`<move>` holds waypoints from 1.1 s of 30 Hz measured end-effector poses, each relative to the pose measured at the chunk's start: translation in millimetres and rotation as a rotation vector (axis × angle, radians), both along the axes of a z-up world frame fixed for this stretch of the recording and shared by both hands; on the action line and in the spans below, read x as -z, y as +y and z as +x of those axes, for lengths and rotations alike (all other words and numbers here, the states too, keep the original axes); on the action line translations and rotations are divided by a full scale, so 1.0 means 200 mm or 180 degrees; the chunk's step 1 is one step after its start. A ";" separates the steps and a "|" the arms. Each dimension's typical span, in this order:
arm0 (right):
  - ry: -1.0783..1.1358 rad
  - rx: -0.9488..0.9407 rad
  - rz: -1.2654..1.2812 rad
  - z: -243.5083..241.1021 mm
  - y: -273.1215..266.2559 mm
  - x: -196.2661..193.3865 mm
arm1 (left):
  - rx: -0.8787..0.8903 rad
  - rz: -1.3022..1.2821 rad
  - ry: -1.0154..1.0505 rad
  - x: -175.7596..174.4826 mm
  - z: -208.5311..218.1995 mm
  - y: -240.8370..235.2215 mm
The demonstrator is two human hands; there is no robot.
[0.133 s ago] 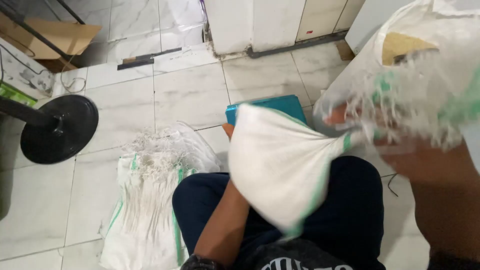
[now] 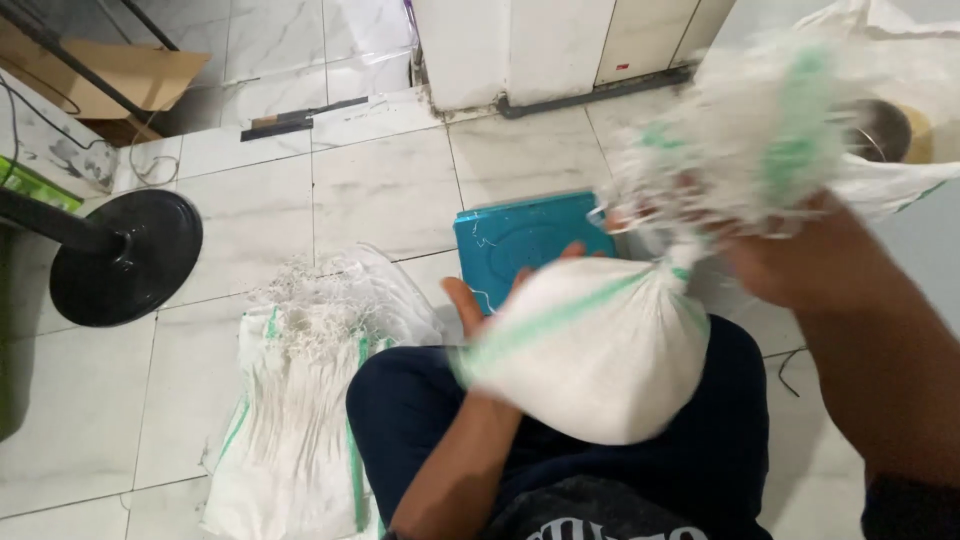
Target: Bagging and weighing rice from a large sack into smaller bags using a metal bowl and a digital scale.
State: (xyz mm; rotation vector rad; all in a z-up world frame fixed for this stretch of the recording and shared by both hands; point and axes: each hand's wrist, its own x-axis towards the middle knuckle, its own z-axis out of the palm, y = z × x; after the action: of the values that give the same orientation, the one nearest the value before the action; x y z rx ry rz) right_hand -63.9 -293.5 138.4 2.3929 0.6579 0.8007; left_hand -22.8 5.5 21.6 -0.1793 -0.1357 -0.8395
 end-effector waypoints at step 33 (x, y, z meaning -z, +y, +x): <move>0.0109 0.1767 0.4333 -0.53 0.30 0.74 | -0.1667 0.4059 -0.2912 0.40 -0.55 -0.46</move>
State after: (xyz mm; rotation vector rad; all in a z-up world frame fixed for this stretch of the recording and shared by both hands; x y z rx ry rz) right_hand -170.9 -232.9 -9.8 3.4335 -0.8652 1.1237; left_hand -132.7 -86.9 -58.5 1.4012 -0.4471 -0.3005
